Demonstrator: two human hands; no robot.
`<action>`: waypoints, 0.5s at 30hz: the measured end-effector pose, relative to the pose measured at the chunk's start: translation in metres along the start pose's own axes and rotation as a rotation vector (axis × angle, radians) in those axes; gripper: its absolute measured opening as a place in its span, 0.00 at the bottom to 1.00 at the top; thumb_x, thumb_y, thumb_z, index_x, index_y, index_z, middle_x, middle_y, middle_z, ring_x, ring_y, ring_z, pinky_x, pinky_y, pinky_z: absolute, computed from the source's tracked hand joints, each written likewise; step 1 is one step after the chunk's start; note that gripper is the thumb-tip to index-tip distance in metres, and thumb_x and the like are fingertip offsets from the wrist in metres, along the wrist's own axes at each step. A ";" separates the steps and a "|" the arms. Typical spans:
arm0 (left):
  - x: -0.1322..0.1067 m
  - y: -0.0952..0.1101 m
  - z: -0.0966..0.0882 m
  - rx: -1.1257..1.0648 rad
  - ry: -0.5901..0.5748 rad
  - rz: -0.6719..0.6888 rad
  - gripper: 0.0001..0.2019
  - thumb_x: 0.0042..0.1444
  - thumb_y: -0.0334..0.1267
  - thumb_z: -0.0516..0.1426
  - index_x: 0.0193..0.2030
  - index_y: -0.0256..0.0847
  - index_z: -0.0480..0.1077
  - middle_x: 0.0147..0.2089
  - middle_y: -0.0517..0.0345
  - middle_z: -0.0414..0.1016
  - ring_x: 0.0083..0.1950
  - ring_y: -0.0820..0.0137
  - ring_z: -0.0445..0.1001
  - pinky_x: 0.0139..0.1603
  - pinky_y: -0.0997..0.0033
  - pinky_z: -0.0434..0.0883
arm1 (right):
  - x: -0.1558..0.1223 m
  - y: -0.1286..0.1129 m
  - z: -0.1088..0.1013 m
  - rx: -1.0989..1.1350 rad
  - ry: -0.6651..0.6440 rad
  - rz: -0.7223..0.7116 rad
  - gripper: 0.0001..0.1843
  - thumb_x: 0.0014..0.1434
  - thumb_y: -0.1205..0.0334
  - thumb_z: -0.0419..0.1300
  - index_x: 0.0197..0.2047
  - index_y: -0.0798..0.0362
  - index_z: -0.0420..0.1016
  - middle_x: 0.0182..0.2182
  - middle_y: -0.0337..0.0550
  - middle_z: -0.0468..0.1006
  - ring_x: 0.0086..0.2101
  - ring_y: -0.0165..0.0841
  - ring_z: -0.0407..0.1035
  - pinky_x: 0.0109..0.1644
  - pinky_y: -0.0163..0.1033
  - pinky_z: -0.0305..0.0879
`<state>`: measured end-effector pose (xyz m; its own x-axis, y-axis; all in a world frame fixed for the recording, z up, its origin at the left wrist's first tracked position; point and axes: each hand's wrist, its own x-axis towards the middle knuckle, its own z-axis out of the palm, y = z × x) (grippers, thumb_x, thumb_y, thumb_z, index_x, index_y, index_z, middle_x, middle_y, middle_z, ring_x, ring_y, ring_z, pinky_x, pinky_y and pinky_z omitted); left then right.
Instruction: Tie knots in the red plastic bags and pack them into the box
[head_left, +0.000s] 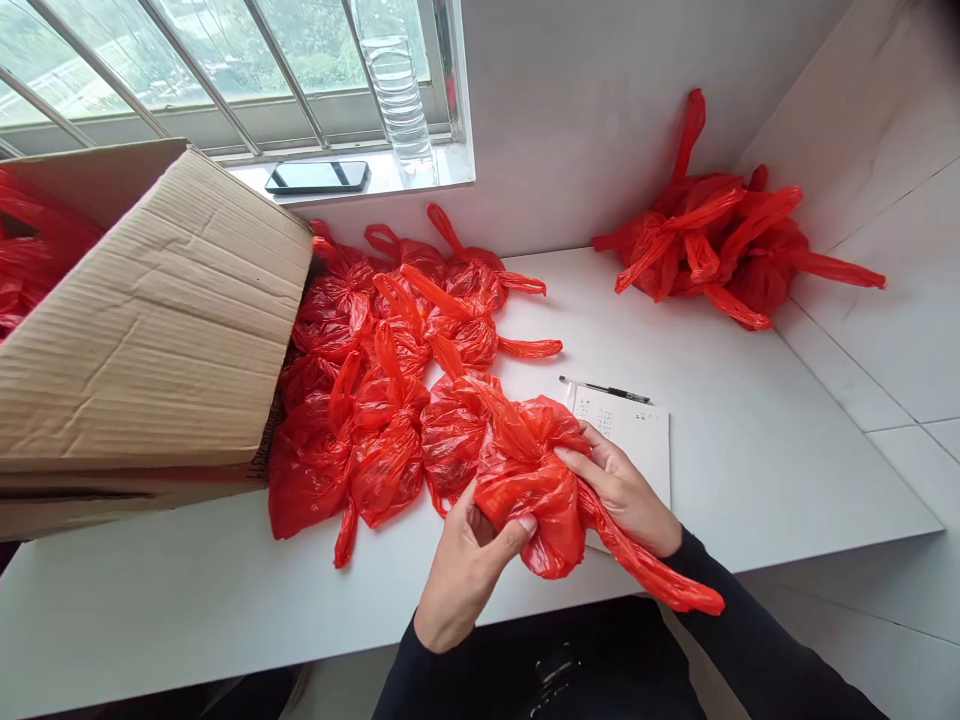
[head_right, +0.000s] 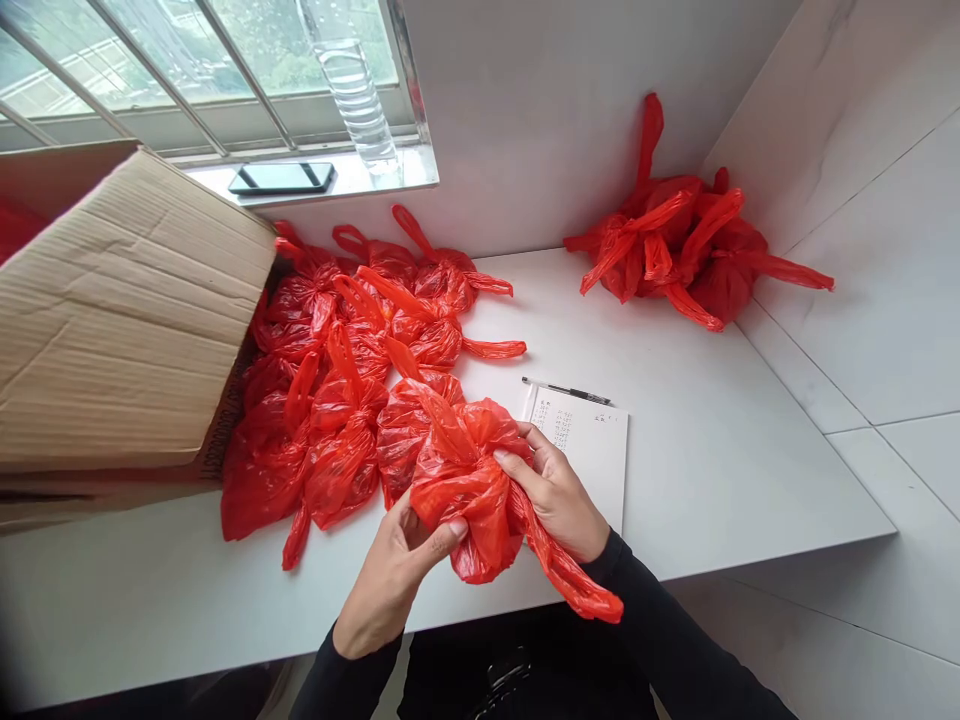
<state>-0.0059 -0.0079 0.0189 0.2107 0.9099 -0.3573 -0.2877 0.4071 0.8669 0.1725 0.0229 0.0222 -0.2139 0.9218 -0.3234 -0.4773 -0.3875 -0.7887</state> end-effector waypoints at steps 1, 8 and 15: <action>0.001 0.001 -0.001 -0.023 -0.013 -0.004 0.21 0.56 0.39 0.65 0.56 0.42 0.71 0.59 0.45 0.74 0.59 0.54 0.72 0.58 0.57 0.70 | 0.000 0.000 0.000 -0.011 -0.011 -0.004 0.10 0.62 0.56 0.63 0.47 0.46 0.72 0.47 0.39 0.79 0.45 0.37 0.75 0.52 0.43 0.69; 0.016 -0.003 0.001 -0.123 0.120 -0.037 0.19 0.58 0.43 0.63 0.54 0.39 0.71 0.54 0.45 0.77 0.51 0.57 0.77 0.47 0.63 0.75 | -0.003 0.004 0.003 -0.101 -0.154 0.069 0.13 0.62 0.56 0.64 0.49 0.47 0.71 0.44 0.40 0.80 0.39 0.35 0.76 0.47 0.41 0.70; 0.018 -0.001 0.003 -0.316 0.285 0.062 0.20 0.53 0.37 0.66 0.53 0.42 0.70 0.52 0.50 0.78 0.51 0.58 0.78 0.51 0.60 0.73 | -0.005 0.000 -0.002 -0.177 -0.261 0.121 0.20 0.65 0.58 0.62 0.59 0.49 0.67 0.50 0.45 0.77 0.46 0.35 0.74 0.54 0.44 0.68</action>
<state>0.0013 0.0080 0.0131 -0.0697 0.9009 -0.4284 -0.5728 0.3154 0.7566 0.1751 0.0187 0.0230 -0.4824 0.8253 -0.2936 -0.2843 -0.4645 -0.8387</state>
